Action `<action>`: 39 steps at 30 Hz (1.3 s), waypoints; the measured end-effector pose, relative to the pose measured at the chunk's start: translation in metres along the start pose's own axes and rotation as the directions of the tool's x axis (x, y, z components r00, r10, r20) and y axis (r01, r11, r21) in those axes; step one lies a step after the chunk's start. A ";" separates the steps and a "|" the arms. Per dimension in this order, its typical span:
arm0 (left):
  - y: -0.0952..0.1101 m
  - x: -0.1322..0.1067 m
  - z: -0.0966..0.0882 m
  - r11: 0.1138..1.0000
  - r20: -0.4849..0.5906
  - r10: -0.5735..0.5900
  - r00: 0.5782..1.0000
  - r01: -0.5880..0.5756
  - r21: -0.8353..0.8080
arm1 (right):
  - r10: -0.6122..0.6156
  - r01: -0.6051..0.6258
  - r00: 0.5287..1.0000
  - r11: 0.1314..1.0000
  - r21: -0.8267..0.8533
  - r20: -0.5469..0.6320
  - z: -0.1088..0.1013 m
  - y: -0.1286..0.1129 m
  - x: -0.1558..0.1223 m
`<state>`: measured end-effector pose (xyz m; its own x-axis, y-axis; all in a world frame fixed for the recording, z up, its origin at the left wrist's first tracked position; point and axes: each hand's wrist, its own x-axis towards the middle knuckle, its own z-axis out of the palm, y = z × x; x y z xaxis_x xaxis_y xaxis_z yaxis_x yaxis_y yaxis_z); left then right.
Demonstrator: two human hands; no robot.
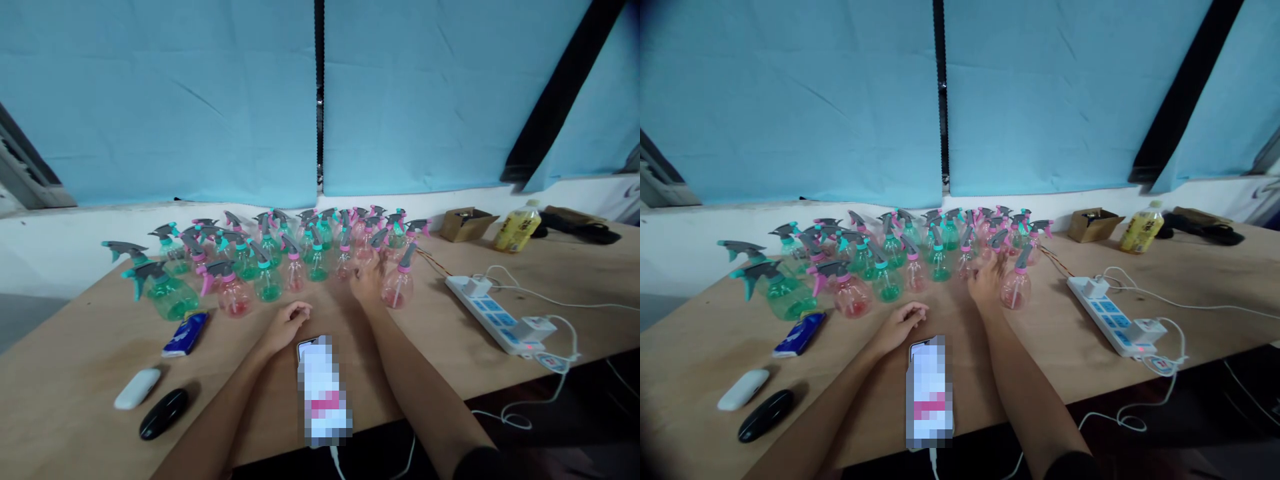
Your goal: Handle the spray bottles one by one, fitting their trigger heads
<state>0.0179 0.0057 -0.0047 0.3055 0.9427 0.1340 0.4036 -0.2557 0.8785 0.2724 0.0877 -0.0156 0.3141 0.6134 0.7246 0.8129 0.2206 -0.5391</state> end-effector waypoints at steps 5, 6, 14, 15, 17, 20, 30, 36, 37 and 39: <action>-0.002 0.000 0.000 1.000 -0.005 -0.003 1.000 0.003 -0.009 | 0.038 -0.037 0.999 0.998 -0.045 0.009 0.003 0.004 0.000; -0.002 0.000 0.000 1.000 -0.003 0.000 1.000 0.000 -0.009 | 0.034 -0.033 0.999 0.998 -0.050 0.011 0.003 0.005 0.000; -0.002 0.001 -0.001 1.000 0.000 0.010 1.000 -0.010 0.003 | -0.025 0.024 1.000 0.999 -0.043 -0.009 -0.003 -0.010 -0.002; -0.003 0.001 -0.001 1.000 -0.001 0.014 1.000 -0.014 0.002 | -0.025 0.024 1.000 0.999 -0.038 -0.014 -0.005 -0.014 -0.003; -0.003 0.001 -0.001 1.000 0.000 0.014 1.000 -0.014 0.000 | -0.017 0.016 0.999 0.999 -0.036 -0.030 -0.008 -0.021 -0.004; -0.004 0.002 0.000 1.000 0.000 0.006 1.000 -0.006 -0.005 | 0.020 -0.021 0.998 0.999 -0.028 -0.057 -0.015 -0.035 -0.007; -0.001 0.000 -0.001 1.000 -0.002 0.001 1.000 -0.001 -0.006 | 0.043 -0.043 0.999 0.999 0.030 -0.015 -0.024 -0.072 -0.022; -0.003 0.001 -0.001 1.000 0.006 -0.002 1.000 0.002 -0.003 | 0.002 -0.001 1.000 1.000 -0.003 0.028 -0.022 -0.081 -0.028; -0.003 0.001 -0.001 1.000 0.009 -0.001 1.000 0.001 -0.009 | -0.014 0.014 0.999 1.000 0.012 0.036 -0.022 -0.085 -0.031; -0.005 0.002 -0.001 1.000 0.002 -0.002 1.000 0.002 -0.022 | -0.047 0.043 0.998 0.996 0.073 0.048 -0.023 -0.094 -0.038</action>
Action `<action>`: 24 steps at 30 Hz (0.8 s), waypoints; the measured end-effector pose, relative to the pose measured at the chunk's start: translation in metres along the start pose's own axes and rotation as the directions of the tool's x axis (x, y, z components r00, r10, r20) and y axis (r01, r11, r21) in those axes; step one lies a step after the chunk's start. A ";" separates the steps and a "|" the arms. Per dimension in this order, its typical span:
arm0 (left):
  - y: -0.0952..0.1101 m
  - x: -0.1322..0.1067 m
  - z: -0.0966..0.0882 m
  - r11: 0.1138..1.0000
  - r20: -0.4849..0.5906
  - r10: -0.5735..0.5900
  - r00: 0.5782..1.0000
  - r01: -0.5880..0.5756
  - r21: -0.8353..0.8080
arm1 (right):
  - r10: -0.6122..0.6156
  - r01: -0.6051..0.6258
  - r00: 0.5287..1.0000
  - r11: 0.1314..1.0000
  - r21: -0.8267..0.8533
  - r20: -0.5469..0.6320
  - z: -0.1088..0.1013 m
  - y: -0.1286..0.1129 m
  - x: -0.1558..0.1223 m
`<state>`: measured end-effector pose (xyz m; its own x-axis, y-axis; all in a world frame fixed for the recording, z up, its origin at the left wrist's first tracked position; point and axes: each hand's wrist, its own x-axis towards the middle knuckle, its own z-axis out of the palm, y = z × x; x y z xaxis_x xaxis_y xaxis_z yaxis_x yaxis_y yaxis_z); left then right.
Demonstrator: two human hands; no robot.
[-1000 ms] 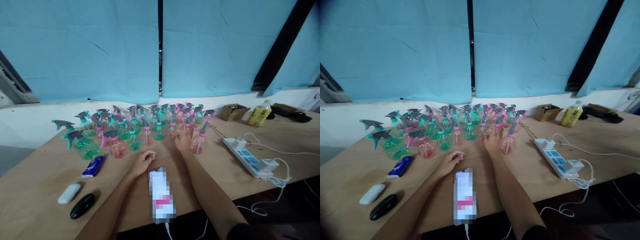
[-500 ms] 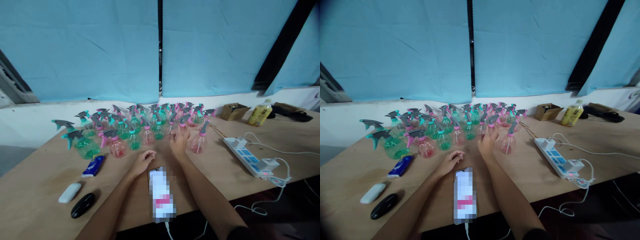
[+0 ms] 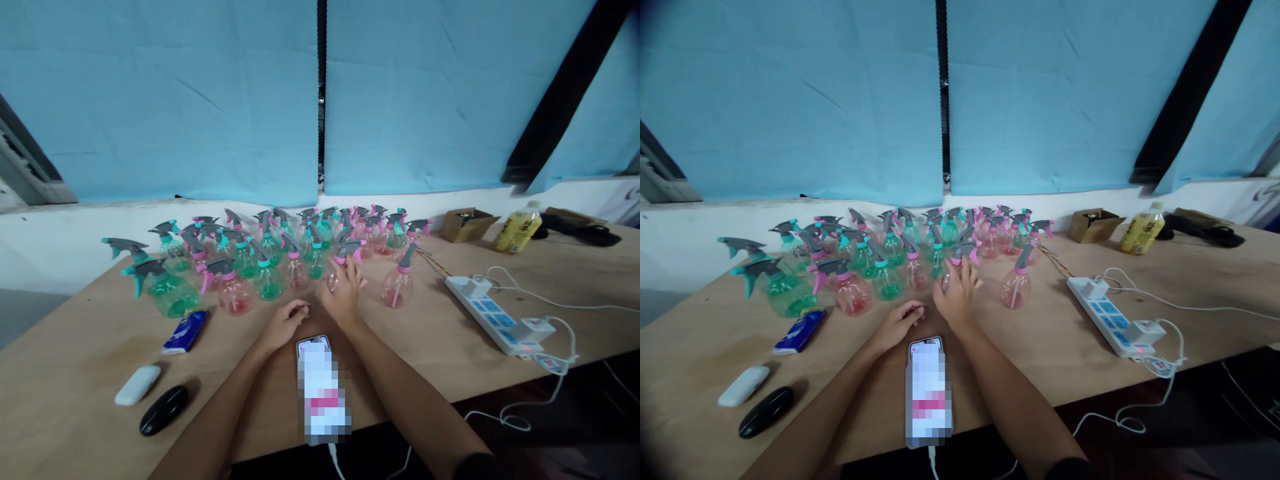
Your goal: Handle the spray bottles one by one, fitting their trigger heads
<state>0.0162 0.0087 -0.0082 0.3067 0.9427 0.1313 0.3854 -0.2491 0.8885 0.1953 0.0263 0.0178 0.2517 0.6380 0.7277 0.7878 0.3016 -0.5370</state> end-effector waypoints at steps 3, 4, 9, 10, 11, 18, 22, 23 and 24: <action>-0.001 0.001 0.001 1.000 -0.024 -0.014 1.000 0.014 -0.002 | -0.018 0.025 0.999 0.979 0.203 -0.034 0.005 -0.010 -0.007; -0.002 0.001 0.001 1.000 -0.032 -0.017 0.999 0.017 0.000 | 0.000 0.019 0.998 0.952 0.306 -0.061 0.009 -0.012 -0.008; -0.003 0.002 0.001 1.000 -0.043 0.006 0.999 -0.005 0.025 | 0.148 -0.045 0.986 0.682 0.730 -0.078 0.021 -0.013 -0.005; -0.003 0.002 0.001 1.000 -0.039 0.011 0.999 -0.010 0.026 | 0.167 -0.068 0.985 0.648 0.759 -0.054 0.020 -0.013 -0.003; -0.002 0.002 0.001 1.000 -0.036 0.015 0.999 -0.014 0.023 | 0.181 -0.096 0.983 0.624 0.775 -0.024 0.018 -0.013 -0.001; 0.001 0.001 0.001 1.000 -0.026 0.004 1.000 -0.004 0.027 | 0.145 -0.254 0.966 0.704 0.663 0.215 0.001 -0.007 0.014; 0.000 0.002 0.001 1.000 -0.023 -0.015 1.000 0.015 0.023 | 0.087 -0.273 0.949 0.704 0.655 0.302 0.000 -0.002 0.018; -0.001 0.002 0.001 1.000 -0.022 -0.017 1.000 0.017 0.020 | 0.077 -0.290 0.941 0.686 0.667 0.329 0.000 -0.002 0.019; -0.001 0.002 0.001 1.000 -0.021 -0.017 1.000 0.018 0.017 | 0.061 -0.310 0.929 0.665 0.679 0.365 -0.001 -0.001 0.020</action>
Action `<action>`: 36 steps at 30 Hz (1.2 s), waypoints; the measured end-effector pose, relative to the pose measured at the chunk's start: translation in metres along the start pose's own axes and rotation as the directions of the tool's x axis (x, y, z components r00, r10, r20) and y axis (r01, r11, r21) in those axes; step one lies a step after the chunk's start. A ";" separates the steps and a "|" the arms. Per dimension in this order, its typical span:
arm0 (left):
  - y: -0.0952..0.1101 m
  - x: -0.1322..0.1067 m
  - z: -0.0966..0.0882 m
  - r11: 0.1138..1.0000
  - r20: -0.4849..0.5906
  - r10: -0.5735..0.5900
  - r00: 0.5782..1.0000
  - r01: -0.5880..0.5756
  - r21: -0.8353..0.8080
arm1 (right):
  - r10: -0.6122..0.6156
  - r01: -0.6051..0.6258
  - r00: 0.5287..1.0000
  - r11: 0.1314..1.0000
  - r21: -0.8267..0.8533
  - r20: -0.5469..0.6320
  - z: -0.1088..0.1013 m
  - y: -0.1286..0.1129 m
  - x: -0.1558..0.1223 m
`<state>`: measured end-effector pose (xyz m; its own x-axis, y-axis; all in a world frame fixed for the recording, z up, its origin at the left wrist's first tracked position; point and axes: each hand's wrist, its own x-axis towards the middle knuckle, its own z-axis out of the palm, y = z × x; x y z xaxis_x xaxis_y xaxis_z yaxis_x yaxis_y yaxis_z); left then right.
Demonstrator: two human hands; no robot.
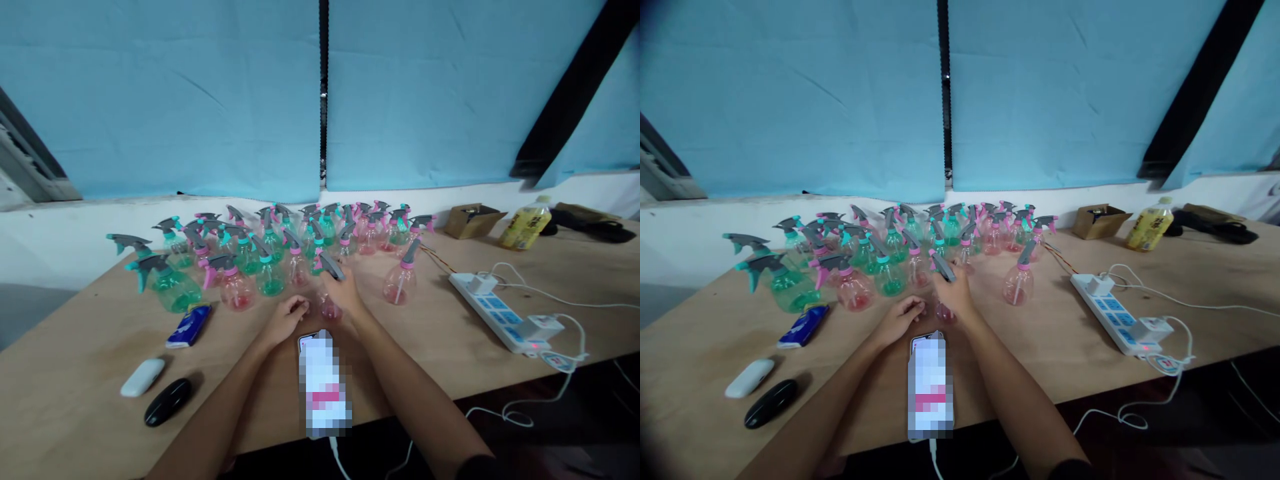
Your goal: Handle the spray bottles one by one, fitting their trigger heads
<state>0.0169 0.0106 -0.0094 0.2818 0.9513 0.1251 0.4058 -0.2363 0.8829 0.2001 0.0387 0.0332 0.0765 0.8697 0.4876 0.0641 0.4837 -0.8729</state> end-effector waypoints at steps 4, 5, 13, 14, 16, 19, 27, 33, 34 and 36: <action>0.001 -0.001 0.000 1.000 0.000 -0.005 1.000 0.005 -0.019 | 0.023 -0.073 0.952 0.985 0.153 0.304 -0.006 -0.004 0.003; 0.002 -0.001 0.000 1.000 -0.001 -0.003 1.000 0.003 -0.024 | 0.019 -0.100 0.927 0.975 0.197 0.375 -0.007 -0.005 0.003; 0.003 -0.001 0.001 1.000 0.001 0.014 1.000 -0.014 -0.008 | 0.059 -0.200 0.903 0.935 0.293 0.426 -0.006 -0.012 0.003; 0.002 -0.001 0.001 1.000 0.001 0.012 1.000 -0.012 -0.008 | 0.066 -0.210 0.903 0.929 0.303 0.424 -0.006 -0.013 0.003; 0.000 0.000 0.001 1.000 0.008 0.011 1.000 -0.011 -0.013 | 0.070 -0.227 0.896 0.921 0.316 0.439 -0.005 -0.013 0.004; -0.001 0.000 0.001 1.000 0.017 0.017 1.000 -0.017 -0.015 | 0.059 -0.220 0.875 0.932 0.287 0.481 -0.007 -0.014 0.005; 0.005 -0.002 0.001 1.000 0.026 0.002 1.000 -0.001 -0.008 | 0.084 -0.239 0.860 0.938 0.251 0.504 -0.010 -0.012 0.005; 0.002 -0.001 0.001 1.000 0.026 0.006 1.000 -0.006 -0.020 | 0.030 -0.194 0.860 0.943 0.270 0.510 -0.009 -0.014 0.007; 0.002 -0.001 0.001 1.000 0.028 0.007 1.000 -0.006 -0.021 | 0.028 -0.183 0.862 0.949 0.258 0.507 -0.010 -0.014 0.007; 0.002 -0.002 0.001 1.000 0.033 0.012 0.999 -0.011 -0.024 | 0.025 -0.168 0.865 0.955 0.244 0.500 -0.011 -0.013 0.006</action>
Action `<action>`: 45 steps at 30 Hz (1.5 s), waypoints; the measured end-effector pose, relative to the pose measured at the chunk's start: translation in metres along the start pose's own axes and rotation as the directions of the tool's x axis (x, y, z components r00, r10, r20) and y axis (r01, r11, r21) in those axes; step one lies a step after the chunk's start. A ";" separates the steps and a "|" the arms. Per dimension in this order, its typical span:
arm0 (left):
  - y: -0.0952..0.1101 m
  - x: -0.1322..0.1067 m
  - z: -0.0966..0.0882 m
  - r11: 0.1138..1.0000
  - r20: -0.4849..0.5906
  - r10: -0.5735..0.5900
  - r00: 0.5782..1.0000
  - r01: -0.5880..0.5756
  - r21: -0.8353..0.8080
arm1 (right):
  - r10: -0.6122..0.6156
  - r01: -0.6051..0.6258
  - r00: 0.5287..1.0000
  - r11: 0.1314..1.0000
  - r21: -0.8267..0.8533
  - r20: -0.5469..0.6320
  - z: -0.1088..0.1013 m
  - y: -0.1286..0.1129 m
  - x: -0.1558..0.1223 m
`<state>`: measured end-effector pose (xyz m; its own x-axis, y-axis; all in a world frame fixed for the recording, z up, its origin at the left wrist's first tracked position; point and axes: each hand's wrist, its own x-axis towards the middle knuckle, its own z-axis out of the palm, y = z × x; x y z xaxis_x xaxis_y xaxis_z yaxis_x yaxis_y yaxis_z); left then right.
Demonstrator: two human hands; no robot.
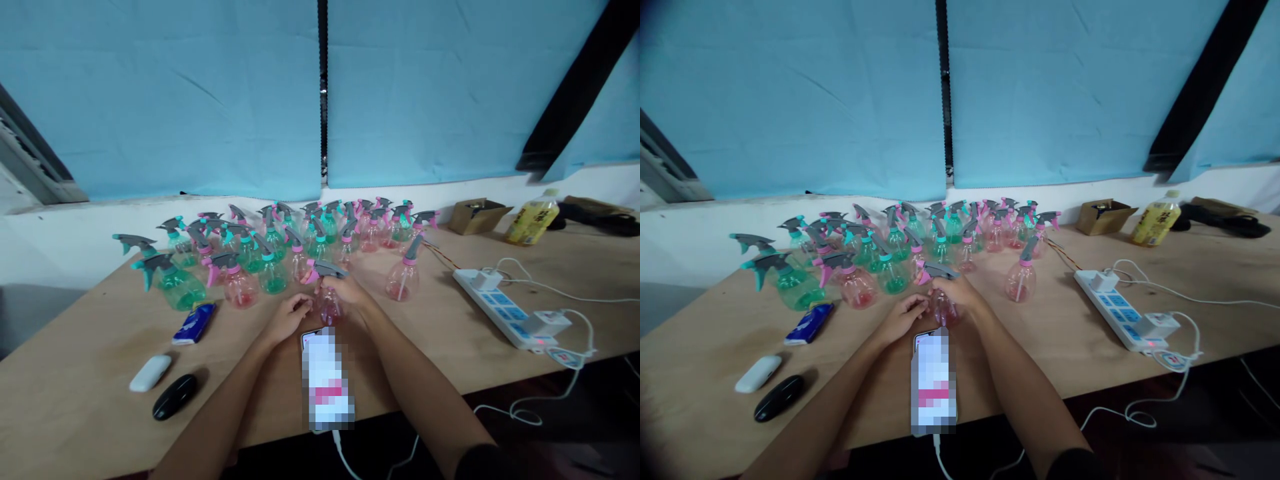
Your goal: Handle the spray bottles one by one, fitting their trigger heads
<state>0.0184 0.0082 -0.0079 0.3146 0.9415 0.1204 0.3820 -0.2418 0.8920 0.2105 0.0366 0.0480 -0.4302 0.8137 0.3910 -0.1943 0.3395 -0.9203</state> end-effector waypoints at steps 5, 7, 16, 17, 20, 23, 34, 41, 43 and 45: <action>0.000 0.000 0.000 1.000 -0.007 0.010 1.000 -0.010 0.013 | 0.020 -0.018 0.999 0.999 0.043 -0.035 0.001 0.003 -0.001; 0.000 0.000 0.000 1.000 -0.012 0.007 1.000 -0.006 0.016 | 0.018 -0.015 0.999 0.998 0.069 -0.043 0.002 0.002 -0.001; 0.000 0.000 0.000 0.999 0.003 0.001 1.000 -0.001 0.035 | 0.021 -0.021 0.998 1.000 -0.003 -0.063 0.003 -0.004 -0.001; 0.000 0.000 0.000 0.999 0.001 0.003 1.000 -0.003 0.037 | 0.015 -0.015 0.998 1.000 0.000 -0.060 0.003 -0.004 -0.001; -0.002 0.000 0.000 0.999 -0.002 0.002 1.000 -0.002 0.037 | 0.010 -0.008 0.998 1.000 0.021 -0.062 0.002 -0.003 -0.001; -0.003 0.000 -0.001 0.999 -0.002 -0.002 1.000 0.002 0.038 | 0.014 -0.014 0.999 1.000 0.014 -0.039 0.001 -0.001 -0.001; -0.002 -0.001 -0.001 1.000 0.015 0.006 1.000 -0.007 0.030 | 0.005 -0.005 1.000 1.000 -0.019 0.006 -0.003 -0.004 -0.004; 0.002 -0.002 -0.002 0.999 -0.004 0.005 1.000 -0.004 0.050 | -0.004 -0.058 0.916 0.988 -0.142 -0.402 -0.010 0.014 -0.004; 0.003 -0.003 -0.002 0.999 -0.005 0.008 1.000 -0.008 0.053 | -0.081 -0.052 0.823 0.975 -0.217 -0.562 -0.016 0.018 -0.005; 0.004 -0.003 -0.002 0.999 -0.001 0.007 1.000 -0.007 0.049 | -0.170 -0.062 0.703 0.953 -0.297 -0.690 -0.023 0.019 -0.007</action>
<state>0.0166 0.0047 -0.0041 0.3161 0.9401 0.1275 0.4223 -0.2597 0.8685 0.2304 0.0482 0.0276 0.3391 0.8404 0.4228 0.1038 0.4132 -0.9047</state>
